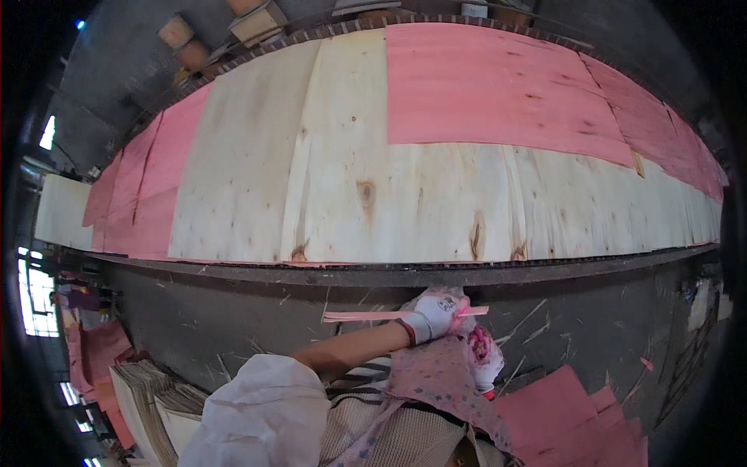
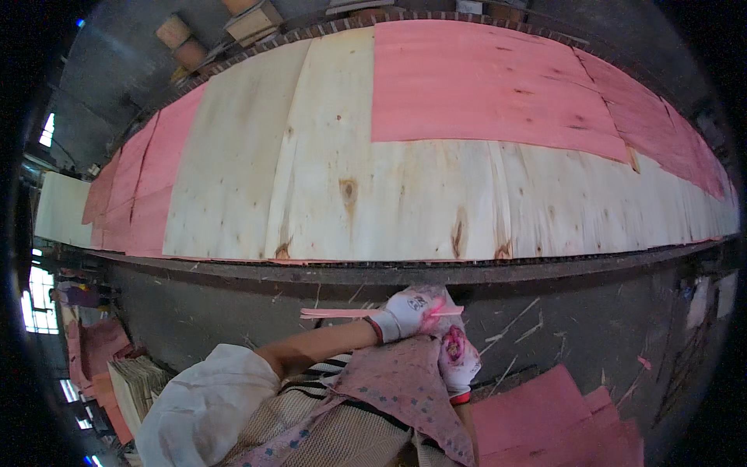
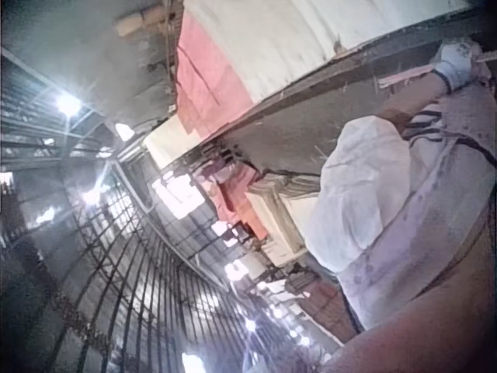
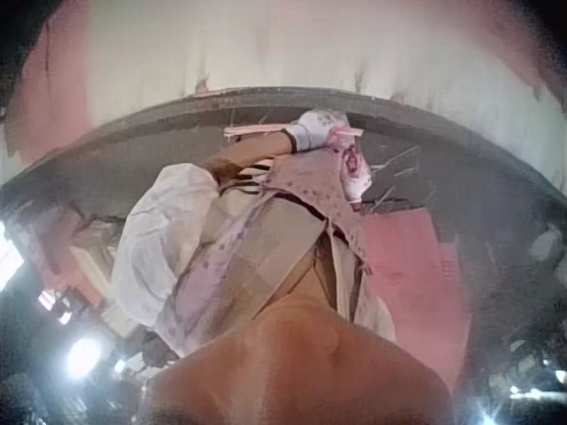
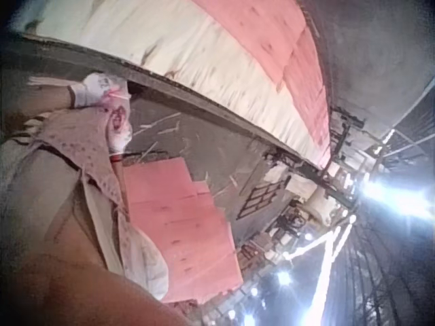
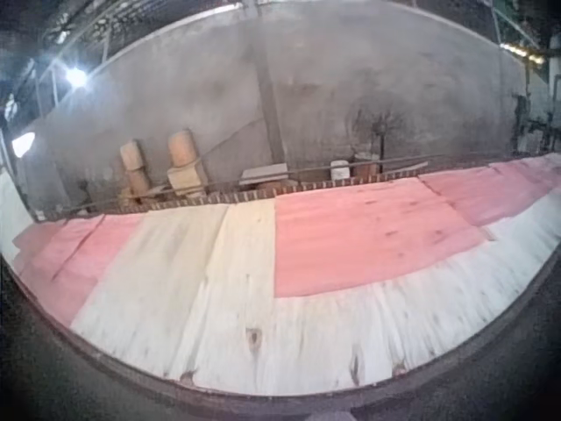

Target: The person organizes and aligns thin veneer sheets on a long table in a workshop, using a flat handheld tool to smooth them down and ensure they are positioned correctly.

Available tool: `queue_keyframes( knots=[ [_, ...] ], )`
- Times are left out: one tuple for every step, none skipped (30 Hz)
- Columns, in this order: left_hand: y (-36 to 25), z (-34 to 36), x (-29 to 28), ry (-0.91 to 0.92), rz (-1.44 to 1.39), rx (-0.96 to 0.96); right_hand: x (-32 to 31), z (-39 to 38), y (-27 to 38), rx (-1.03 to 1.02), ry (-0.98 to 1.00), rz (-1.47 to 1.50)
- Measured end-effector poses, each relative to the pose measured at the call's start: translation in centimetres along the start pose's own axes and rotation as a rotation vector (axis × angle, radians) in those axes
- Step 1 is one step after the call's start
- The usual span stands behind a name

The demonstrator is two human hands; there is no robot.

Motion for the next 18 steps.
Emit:
queue_keyframes(
  knots=[
    [-1.5,-1.2,-1.8,-0.216,0.188,0.175,-0.3,-0.9,0.5,0.032,-0.012,0.049],
    [-1.4,-1.8,-1.7,-0.159,0.205,0.148,-0.4,-1.7,1.0,0.051,-0.011,0.03],
    [-1.2,-2.5,-1.7,-0.12,0.218,0.129,-0.6,-2.4,1.5,0.069,-0.01,0.013],
    [-1.1,-3.3,-1.7,-0.08,0.244,0.103,-0.8,-3.0,2.0,0.075,0.001,-0.005],
    [-1.2,-4.0,-1.8,-0.07,0.213,0.103,-1.1,-3.5,2.5,0.06,-0.015,-0.009],
    [-1.5,-4.8,-2.1,-0.11,0.202,0.122,-1.3,-3.9,3.0,0.03,-0.019,-0.015],
    [-1.4,-5.6,-2.1,-0.125,0.193,0.121,-1.4,-4.4,3.4,0.009,-0.026,-0.033],
    [-1.2,-6.3,-1.7,-0.105,0.188,0.106,-1.2,-4.9,3.3,0.042,0.006,-0.024],
    [-1.4,-7.2,-2.1,-0.202,0.168,0.13,-0.9,-5.3,2.9,0.09,0.03,-0.034],
    [-1.3,-8.0,-2.1,-0.269,0.145,0.142,-0.9,-5.9,2.4,0.14,0.048,-0.068],
    [-1.2,-8.8,-1.9,-0.326,0.136,0.148,-1.1,-6.1,2.6,0.081,0.001,-0.044],
    [-1.2,-9.4,-1.0,-0.316,0.094,0.159,-1.3,-6.6,2.5,0.065,-0.001,-0.047],
    [-1.0,-10.2,0.0,-0.293,0.071,0.158,-1.3,-7.0,2.3,0.053,-0.005,-0.05],
    [-0.8,-11.1,1.0,-0.271,0.052,0.148,-1.2,-7.4,2.2,0.028,0.022,-0.043],
    [-0.8,-12.3,1.6,-0.293,-0.003,0.166,-1.2,-7.9,2.1,0.013,0.031,-0.074],
    [-0.7,-13.6,2.1,-0.322,-0.053,0.181,-1.1,-8.3,1.7,0.037,0.043,-0.077],
    [-0.6,-14.9,2.5,-0.359,-0.096,0.191,-0.7,-8.9,1.4,0.047,0.073,-0.068],
    [0.3,-16.0,3.2,-0.325,-0.082,0.11,-0.1,-9.4,1.2,0.057,0.101,-0.055]
  ],
)
Point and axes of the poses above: each hand's wrist, its own z-axis towards the middle knuckle, its own x-axis out of the palm, y = z × x, the point moved 8 cm from there along z, towards the middle knuckle, and after that the axes turned 5 degrees about -x, right-handed, at the moved point
